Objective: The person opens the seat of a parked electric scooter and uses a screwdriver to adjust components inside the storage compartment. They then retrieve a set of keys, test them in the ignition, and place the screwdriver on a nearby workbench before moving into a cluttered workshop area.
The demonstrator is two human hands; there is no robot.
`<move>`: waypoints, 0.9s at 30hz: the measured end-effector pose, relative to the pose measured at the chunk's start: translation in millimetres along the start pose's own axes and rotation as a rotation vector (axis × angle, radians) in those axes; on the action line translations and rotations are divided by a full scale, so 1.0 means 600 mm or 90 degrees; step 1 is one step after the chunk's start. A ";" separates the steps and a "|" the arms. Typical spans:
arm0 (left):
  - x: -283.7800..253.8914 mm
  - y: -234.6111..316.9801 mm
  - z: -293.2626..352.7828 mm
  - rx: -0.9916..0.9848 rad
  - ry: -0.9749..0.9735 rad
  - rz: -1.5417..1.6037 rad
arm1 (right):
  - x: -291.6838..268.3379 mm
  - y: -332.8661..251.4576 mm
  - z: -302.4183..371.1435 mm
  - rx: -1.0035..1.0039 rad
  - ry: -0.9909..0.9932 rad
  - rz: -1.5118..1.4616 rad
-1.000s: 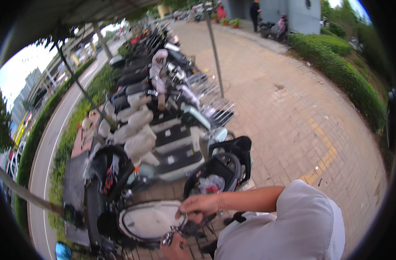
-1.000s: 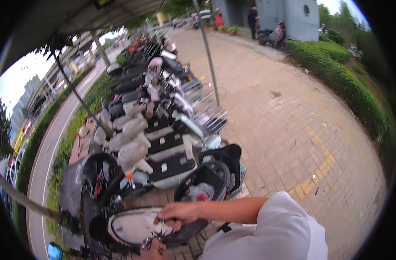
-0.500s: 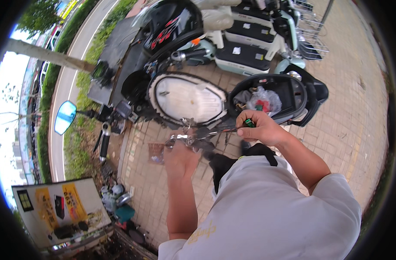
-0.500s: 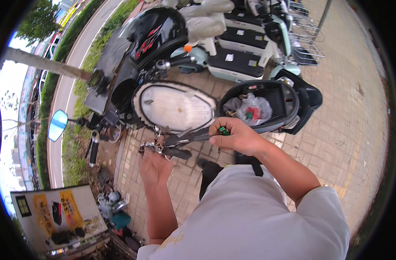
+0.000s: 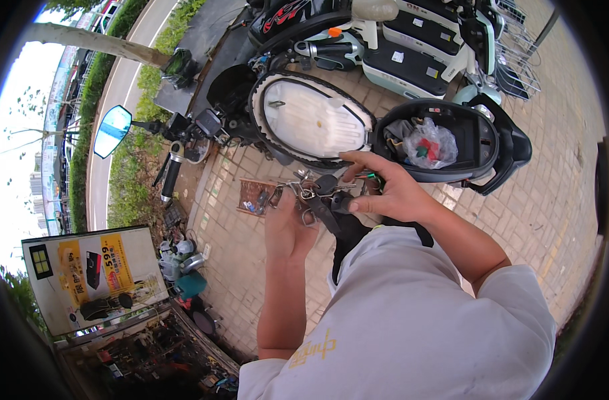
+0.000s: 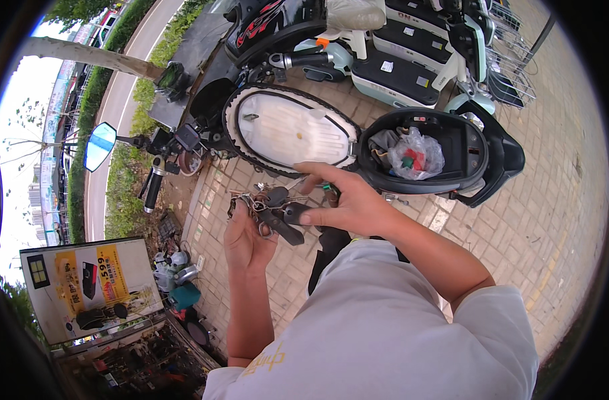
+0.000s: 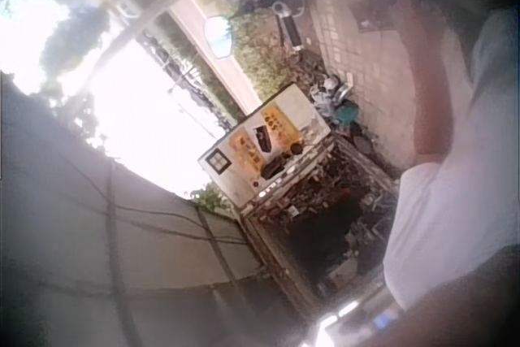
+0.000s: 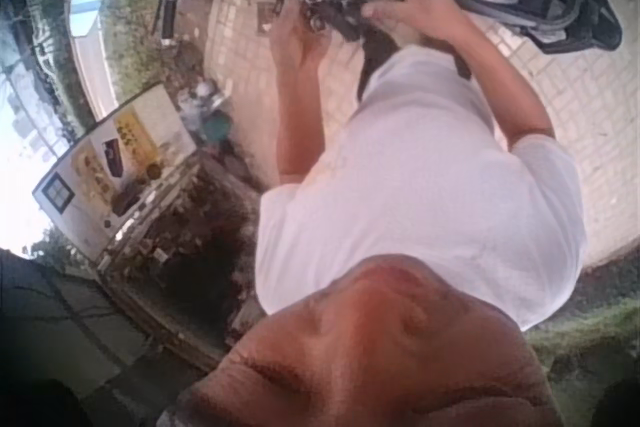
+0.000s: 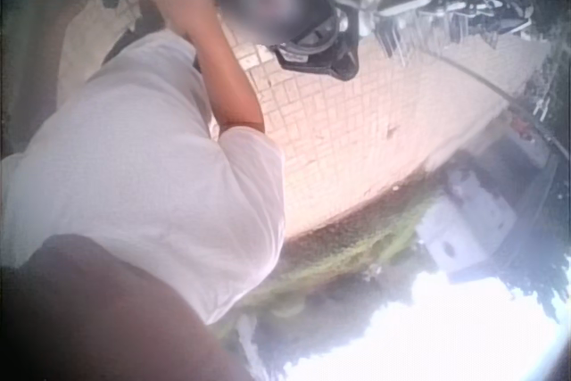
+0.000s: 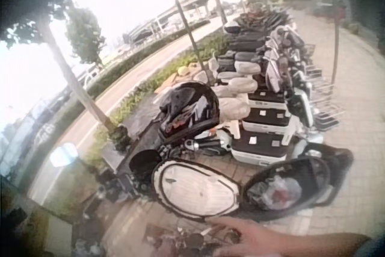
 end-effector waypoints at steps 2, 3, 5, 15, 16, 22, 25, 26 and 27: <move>0.002 -0.010 0.002 -0.003 0.039 -0.004 | 0.001 0.001 -0.005 0.007 0.010 -0.031; 0.004 -0.012 0.002 -0.003 0.041 -0.012 | 0.002 0.002 -0.008 0.017 0.017 -0.068; 0.011 -0.017 0.002 -0.018 0.005 0.000 | -0.002 -0.002 -0.014 -0.044 0.059 -0.115; 0.030 -0.023 0.008 -0.046 -0.006 -0.037 | -0.017 0.006 -0.008 0.005 0.106 -0.220; 0.032 -0.023 0.009 -0.049 -0.040 -0.013 | -0.018 0.010 -0.008 -0.007 0.142 -0.187; 0.028 -0.024 0.009 -0.043 0.016 -0.032 | -0.003 0.031 0.015 0.029 0.079 -0.084; 0.037 -0.027 0.008 -0.041 0.053 -0.067 | 0.008 0.030 0.032 0.054 -0.015 -0.186; 0.040 -0.028 0.008 -0.043 0.074 -0.082 | 0.009 0.027 0.032 0.031 -0.027 -0.176; 0.045 -0.026 0.008 -0.019 0.096 -0.121 | 0.007 0.022 0.032 0.006 -0.039 -0.165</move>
Point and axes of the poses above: each hand's wrist, its own z-axis away from the middle knuckle, its own x-axis out of the palm, y = z × x, the point moved 3 cm from there along -z, towards the middle knuckle, and after that the axes turned 2 degrees about z, right-handed, at the moved point
